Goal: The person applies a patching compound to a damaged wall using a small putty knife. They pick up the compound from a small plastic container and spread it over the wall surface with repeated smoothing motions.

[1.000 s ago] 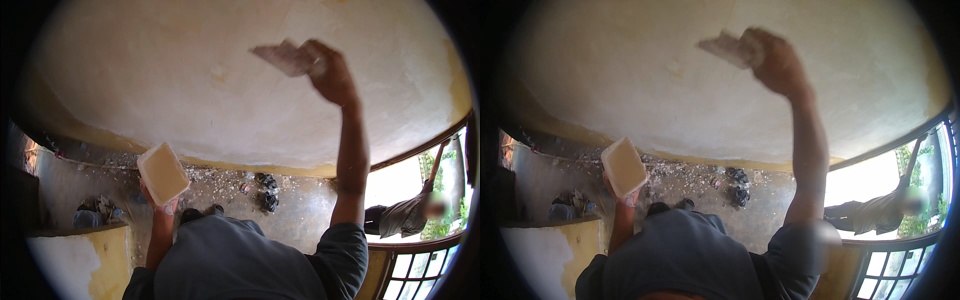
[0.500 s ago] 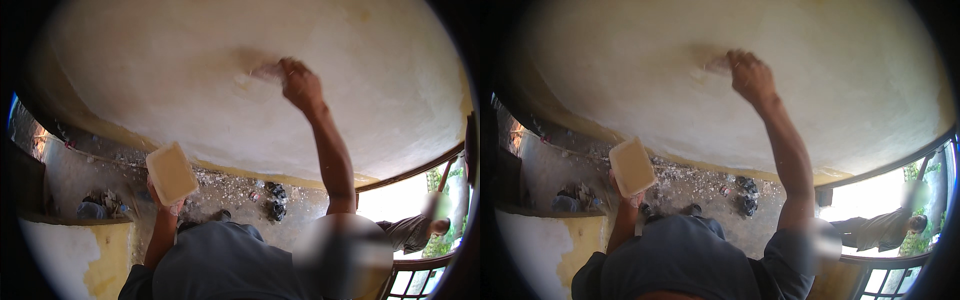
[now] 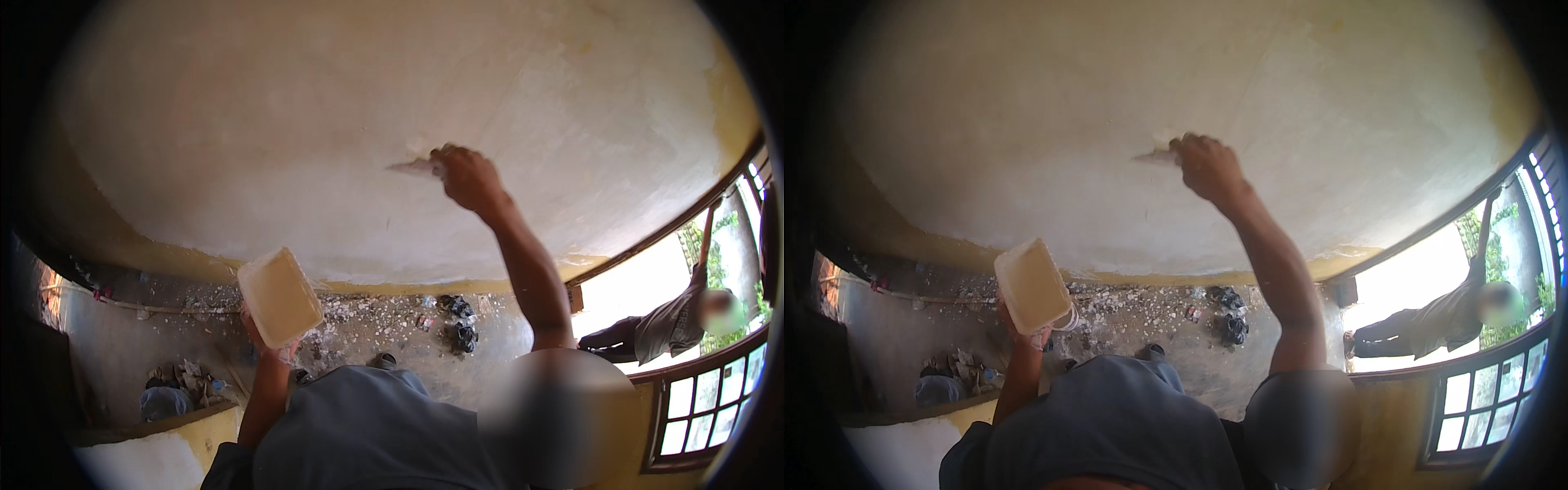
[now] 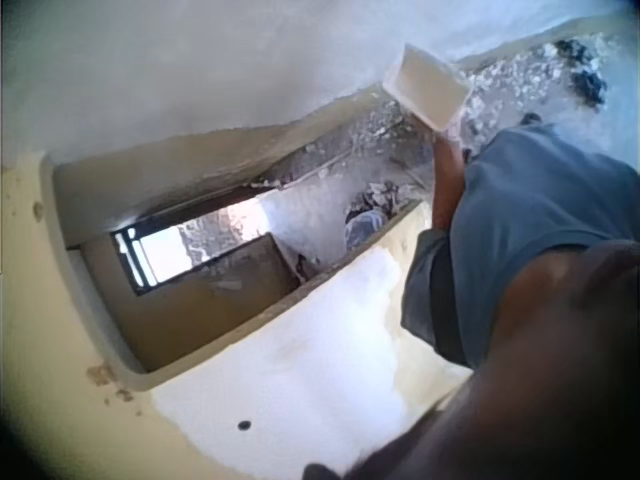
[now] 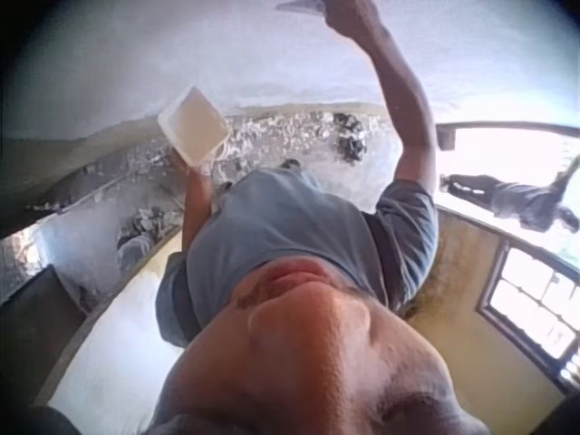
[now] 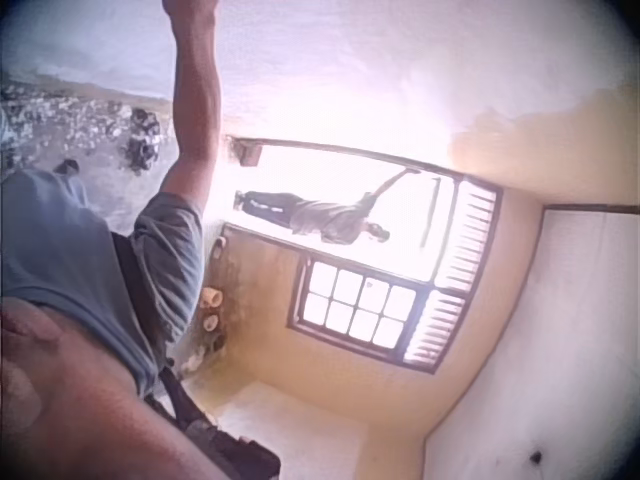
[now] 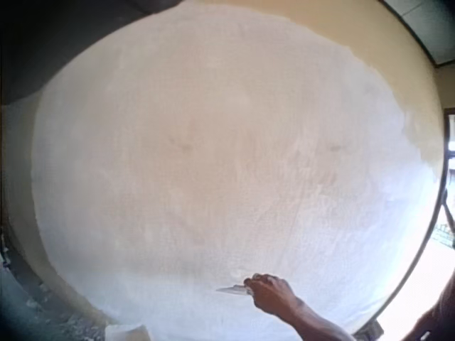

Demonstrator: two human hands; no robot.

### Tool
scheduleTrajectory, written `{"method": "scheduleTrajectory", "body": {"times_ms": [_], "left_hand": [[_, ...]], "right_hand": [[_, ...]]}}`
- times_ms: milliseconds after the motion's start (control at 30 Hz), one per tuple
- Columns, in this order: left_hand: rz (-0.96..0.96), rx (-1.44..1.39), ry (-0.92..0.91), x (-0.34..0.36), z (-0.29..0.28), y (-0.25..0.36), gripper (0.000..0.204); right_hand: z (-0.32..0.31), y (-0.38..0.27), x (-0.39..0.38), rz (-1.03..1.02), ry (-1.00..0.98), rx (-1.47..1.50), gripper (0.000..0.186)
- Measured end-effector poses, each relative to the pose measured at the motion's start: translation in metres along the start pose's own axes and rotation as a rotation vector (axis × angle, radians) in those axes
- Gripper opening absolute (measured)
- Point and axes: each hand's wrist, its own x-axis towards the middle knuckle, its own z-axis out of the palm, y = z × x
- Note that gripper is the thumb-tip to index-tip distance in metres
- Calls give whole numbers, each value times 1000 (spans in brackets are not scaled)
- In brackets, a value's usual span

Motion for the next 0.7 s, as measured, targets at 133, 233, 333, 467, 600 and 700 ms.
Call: {"method": "scheduleTrajectory", "body": {"times_ms": [133,233,333,467,600,700], "left_hand": [[272,982,-22,16,-94,1,61],[-53,204,80,25,-42,15,59],[-99,-61,167,21,-42,24,61],[-181,-170,122,23,-31,18,61],[-129,-145,137,17,-20,21,63],[-103,-106,153,13,-34,17,62]], "right_hand": [[69,-8,10,61,-138,-174,25],[50,4,29,59,-32,-268,26],[-60,-3,78,182,75,-277,39],[-223,55,85,63,477,-224,35],[-207,50,72,-19,329,61,37],[-109,-5,37,41,159,-213,53]]}}
